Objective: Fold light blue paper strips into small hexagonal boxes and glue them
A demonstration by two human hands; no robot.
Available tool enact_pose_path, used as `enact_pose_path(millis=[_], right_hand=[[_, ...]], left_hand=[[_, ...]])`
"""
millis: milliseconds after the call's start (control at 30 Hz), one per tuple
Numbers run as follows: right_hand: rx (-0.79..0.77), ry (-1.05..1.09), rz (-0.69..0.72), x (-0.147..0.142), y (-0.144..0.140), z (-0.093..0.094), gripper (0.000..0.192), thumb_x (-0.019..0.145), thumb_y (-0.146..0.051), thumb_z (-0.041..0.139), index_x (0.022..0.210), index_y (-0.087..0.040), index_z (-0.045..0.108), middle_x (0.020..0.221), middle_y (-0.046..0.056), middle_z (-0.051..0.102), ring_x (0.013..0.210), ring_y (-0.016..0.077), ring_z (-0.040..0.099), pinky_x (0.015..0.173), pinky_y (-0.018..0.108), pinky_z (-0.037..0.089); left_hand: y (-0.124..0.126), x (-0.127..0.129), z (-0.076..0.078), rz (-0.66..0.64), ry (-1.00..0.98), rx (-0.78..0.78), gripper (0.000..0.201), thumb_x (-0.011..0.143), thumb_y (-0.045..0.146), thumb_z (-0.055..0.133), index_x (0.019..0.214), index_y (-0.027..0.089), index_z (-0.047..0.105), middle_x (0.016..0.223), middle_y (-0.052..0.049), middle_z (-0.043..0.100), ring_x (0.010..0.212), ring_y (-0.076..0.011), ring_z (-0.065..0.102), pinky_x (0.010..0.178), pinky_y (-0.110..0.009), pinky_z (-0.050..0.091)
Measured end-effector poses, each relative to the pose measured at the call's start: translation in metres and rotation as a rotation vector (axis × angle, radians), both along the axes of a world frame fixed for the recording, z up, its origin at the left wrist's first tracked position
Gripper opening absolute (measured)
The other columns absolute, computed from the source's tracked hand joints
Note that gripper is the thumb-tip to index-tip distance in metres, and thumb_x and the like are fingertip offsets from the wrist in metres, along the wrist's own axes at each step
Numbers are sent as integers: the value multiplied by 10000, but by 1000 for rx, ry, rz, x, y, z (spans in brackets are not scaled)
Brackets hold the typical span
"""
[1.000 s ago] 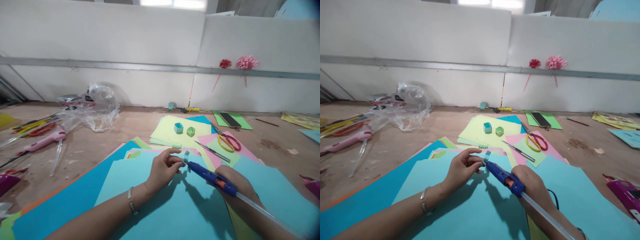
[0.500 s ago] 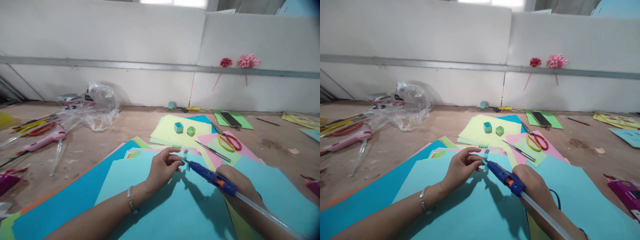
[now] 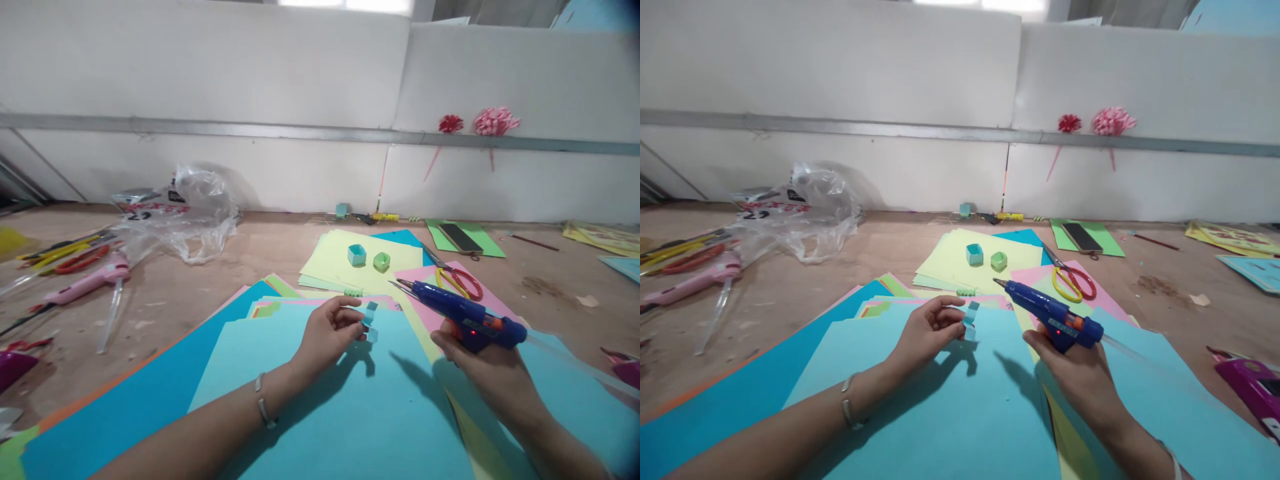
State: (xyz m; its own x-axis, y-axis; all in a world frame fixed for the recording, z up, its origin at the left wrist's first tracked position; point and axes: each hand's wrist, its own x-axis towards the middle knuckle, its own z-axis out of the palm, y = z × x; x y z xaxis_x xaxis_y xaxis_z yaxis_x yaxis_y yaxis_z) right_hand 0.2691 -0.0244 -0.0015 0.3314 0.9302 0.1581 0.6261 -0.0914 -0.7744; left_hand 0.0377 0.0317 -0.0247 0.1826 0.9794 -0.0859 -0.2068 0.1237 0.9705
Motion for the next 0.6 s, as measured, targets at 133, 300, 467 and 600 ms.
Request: enact_pose_path(millis=[133,300,467,600], right_hand=[[-77,94,-79,1,2,-2,431,617,-613,702,698,-190,689,618,46,685,609,222,647,591,316,505],[-112,179,-115,1,3,-4,424,582,-585,742,721,-188,693,620,40,679,611,216,645,606,315,512],[-108,198,-96,1,3,-5,422,589,-584,740,723,-188,688,639,38,680,627,212,641,605,313,509],[-105,178,-96,3,4,-7,421,600,-588,733,711,-184,689,632,40,677,624,213,639,621,326,514]], left_hand=[[3,-1,-3,13,-2,-27,279,548,79,728,810,148,662,676,-24,712,607,-147,655,607,-293,564],[4,-3,-10,5,22,-10,222,527,94,757,735,149,705,728,-52,733,690,-167,671,656,-301,551],[3,-2,-11,-6,37,-22,184,529,139,788,699,145,717,697,-59,728,660,-174,670,632,-301,538],[4,-1,-12,13,35,-20,187,510,158,817,667,150,715,679,-54,724,631,-169,661,607,-295,537]])
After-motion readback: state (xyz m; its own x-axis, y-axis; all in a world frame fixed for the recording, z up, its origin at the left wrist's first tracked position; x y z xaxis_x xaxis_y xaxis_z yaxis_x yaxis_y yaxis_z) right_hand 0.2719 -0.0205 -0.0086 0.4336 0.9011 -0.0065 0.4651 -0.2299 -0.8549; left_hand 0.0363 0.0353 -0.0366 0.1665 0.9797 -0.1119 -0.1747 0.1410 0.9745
